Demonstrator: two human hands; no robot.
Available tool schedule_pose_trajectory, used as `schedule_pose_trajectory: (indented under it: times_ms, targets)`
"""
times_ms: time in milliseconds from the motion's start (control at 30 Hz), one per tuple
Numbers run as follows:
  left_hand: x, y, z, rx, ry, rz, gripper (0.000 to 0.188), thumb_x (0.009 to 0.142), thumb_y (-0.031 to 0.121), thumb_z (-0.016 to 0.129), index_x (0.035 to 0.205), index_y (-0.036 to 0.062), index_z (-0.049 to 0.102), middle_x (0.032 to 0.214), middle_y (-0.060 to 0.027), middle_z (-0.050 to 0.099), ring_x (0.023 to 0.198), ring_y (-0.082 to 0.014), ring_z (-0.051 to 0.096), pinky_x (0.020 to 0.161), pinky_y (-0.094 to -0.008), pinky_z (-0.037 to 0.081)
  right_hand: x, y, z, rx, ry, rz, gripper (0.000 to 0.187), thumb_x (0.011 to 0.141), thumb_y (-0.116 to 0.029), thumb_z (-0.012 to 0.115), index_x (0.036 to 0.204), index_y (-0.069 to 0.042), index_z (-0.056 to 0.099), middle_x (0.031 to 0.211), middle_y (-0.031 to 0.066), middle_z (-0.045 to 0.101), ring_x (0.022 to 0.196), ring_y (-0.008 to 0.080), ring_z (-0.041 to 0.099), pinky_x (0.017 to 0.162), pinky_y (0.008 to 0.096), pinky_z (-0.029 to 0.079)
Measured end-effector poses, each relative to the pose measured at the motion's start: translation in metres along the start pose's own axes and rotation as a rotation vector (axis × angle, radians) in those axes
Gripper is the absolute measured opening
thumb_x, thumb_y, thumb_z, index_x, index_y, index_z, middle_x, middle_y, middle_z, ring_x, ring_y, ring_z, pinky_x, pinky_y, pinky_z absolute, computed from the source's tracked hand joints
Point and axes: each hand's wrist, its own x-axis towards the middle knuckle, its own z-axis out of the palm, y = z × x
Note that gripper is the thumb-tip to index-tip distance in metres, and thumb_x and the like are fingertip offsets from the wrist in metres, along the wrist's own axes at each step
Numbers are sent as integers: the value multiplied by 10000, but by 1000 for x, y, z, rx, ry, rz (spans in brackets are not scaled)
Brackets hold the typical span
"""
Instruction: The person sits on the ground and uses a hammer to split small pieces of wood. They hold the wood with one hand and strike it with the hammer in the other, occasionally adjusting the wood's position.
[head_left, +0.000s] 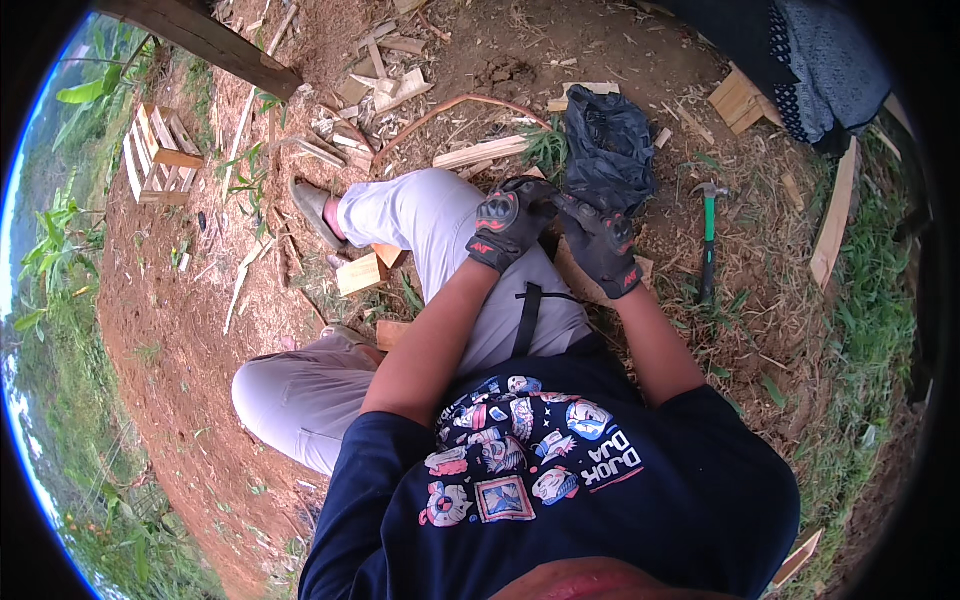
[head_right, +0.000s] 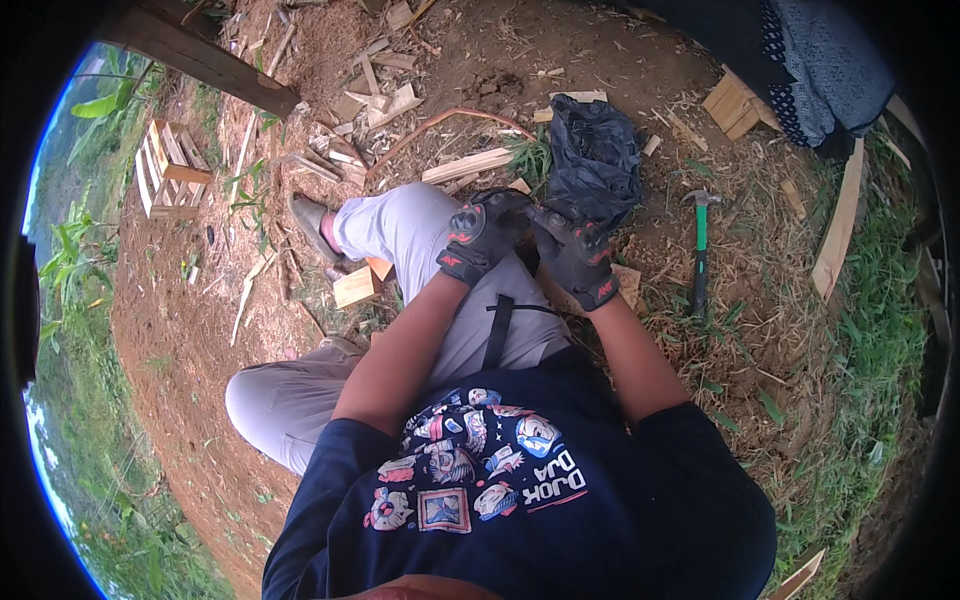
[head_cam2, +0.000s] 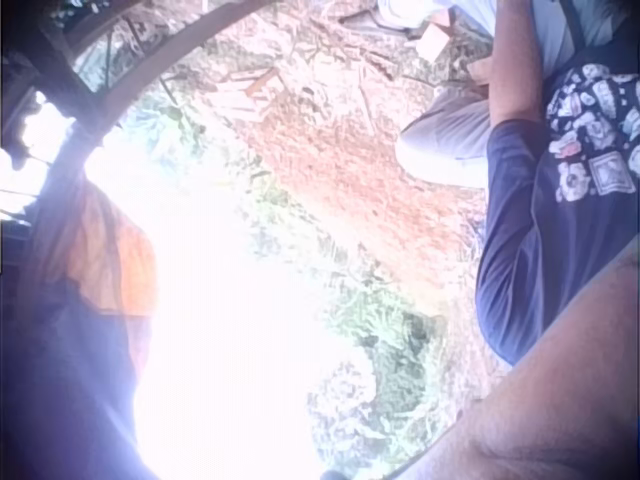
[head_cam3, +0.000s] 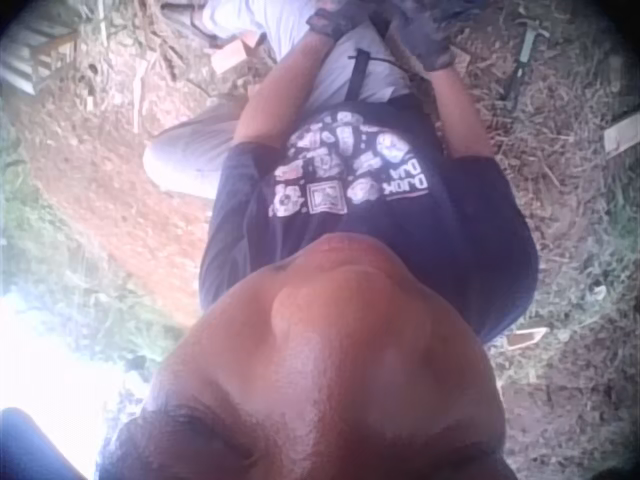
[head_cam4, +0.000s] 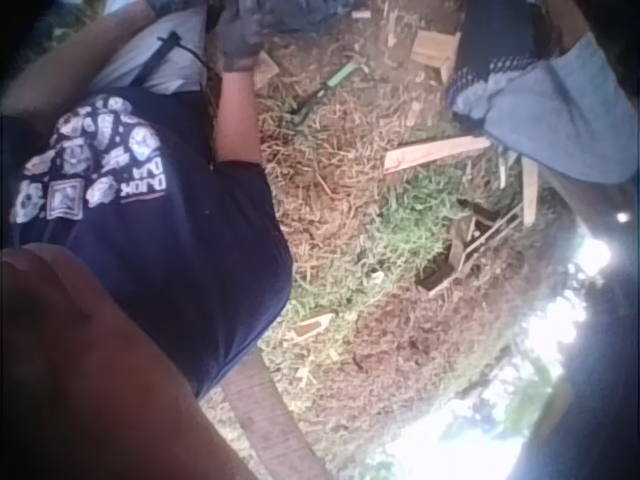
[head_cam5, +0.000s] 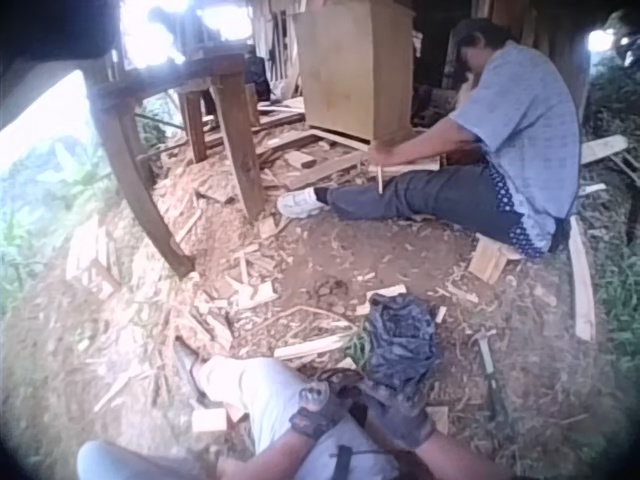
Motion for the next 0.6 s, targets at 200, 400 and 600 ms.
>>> schedule_pose_trajectory:
  times_ms: [200, 400, 600]
  targets:
    - [4, 8, -3, -59, -40, -30, 282, 891, 165, 772, 1165, 109, 803, 1111, -135, 789, 1046, -331, 755, 927, -424, 596, -14, -1, 2, -47, 20, 28, 267, 972, -166, 741, 1229, -187, 811, 1123, 144, 780, 973, 365, 757, 853, 458, 608]
    - [1, -8, 2, -91, 100, -50, 176, 926, 198, 773, 1071, 112, 822, 1049, -116, 797, 979, -334, 764, 906, -423, 594, -23, 32, -50, -8, 75, 261, 331, 1022, -248, 716, 1326, -119, 727, 1134, 186, 769, 1016, 409, 748, 845, 500, 606]
    - [10, -6, 10, -83, 105, -28, 152, 916, 202, 800, 1007, 86, 834, 1058, -144, 805, 993, -345, 762, 892, -447, 593, -106, 145, -119, -886, -219, 734, 292, 1026, -218, 629, 1265, -74, 714, 1141, 207, 755, 1003, 385, 747, 831, 507, 610]
